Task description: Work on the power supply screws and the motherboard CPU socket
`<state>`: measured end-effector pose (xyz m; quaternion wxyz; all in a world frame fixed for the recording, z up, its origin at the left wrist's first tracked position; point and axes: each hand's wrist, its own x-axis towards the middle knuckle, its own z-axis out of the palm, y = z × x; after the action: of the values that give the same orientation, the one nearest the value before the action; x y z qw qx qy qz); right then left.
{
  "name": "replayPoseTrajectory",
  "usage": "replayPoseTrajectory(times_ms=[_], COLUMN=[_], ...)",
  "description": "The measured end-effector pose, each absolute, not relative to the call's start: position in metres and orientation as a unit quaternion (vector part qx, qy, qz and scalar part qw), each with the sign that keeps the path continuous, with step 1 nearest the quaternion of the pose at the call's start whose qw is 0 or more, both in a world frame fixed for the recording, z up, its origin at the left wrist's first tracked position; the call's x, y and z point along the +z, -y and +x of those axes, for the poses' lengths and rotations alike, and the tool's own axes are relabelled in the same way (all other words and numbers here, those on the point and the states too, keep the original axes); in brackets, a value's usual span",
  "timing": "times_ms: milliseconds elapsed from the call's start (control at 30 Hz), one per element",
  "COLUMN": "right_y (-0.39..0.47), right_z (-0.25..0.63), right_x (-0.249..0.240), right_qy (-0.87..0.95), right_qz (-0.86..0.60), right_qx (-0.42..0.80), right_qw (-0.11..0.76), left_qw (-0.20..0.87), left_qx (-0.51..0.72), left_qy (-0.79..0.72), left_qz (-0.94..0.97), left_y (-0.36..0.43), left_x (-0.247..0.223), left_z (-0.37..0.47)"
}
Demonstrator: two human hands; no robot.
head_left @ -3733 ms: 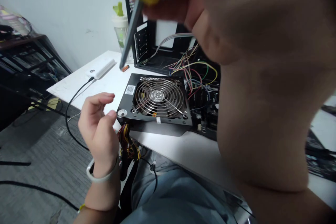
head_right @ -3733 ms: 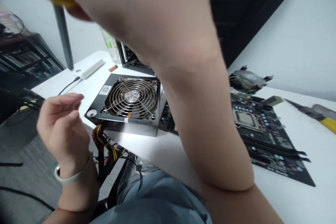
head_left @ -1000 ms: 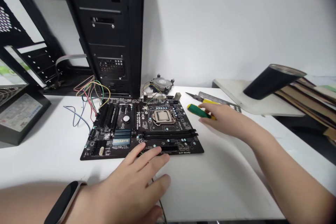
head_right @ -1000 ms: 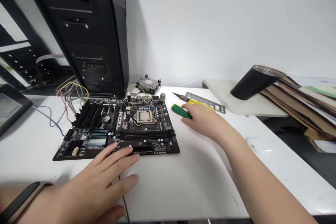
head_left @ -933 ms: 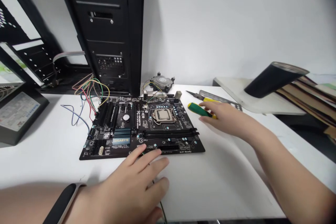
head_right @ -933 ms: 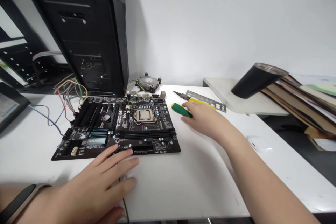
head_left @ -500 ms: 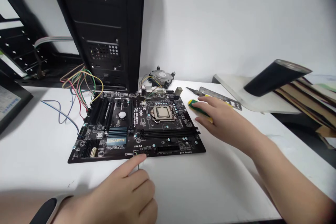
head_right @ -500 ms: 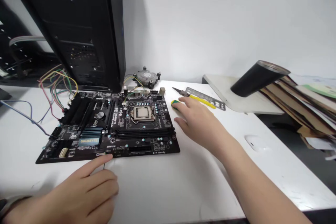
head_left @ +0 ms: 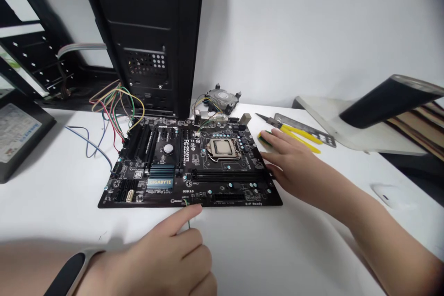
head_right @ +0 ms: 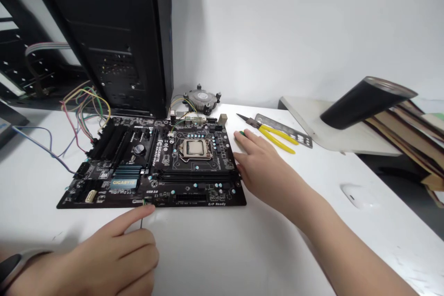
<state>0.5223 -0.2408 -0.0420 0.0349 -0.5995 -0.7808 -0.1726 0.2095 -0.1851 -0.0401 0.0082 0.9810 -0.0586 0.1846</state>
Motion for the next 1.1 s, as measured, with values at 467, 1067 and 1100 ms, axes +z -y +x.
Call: replayPoseTrajectory(times_ms=[467, 1067, 1100], right_y=[0.243, 0.212, 0.212], right_z=[0.507, 0.435, 0.435], right_x=[-0.021, -0.017, -0.019], right_qy=[0.784, 0.876, 0.876], right_qz=[-0.583, -0.457, -0.456], right_qx=[-0.176, -0.1, -0.104], right_qw=[0.119, 0.114, 0.116], left_qw=[0.032, 0.017, 0.017], left_qx=[0.2, 0.248, 0.235], left_qy=[0.056, -0.031, -0.031], left_qz=[0.978, 0.968, 0.971], left_y=[0.187, 0.185, 0.184], left_x=[-0.04, -0.065, -0.063], left_z=[0.208, 0.209, 0.209])
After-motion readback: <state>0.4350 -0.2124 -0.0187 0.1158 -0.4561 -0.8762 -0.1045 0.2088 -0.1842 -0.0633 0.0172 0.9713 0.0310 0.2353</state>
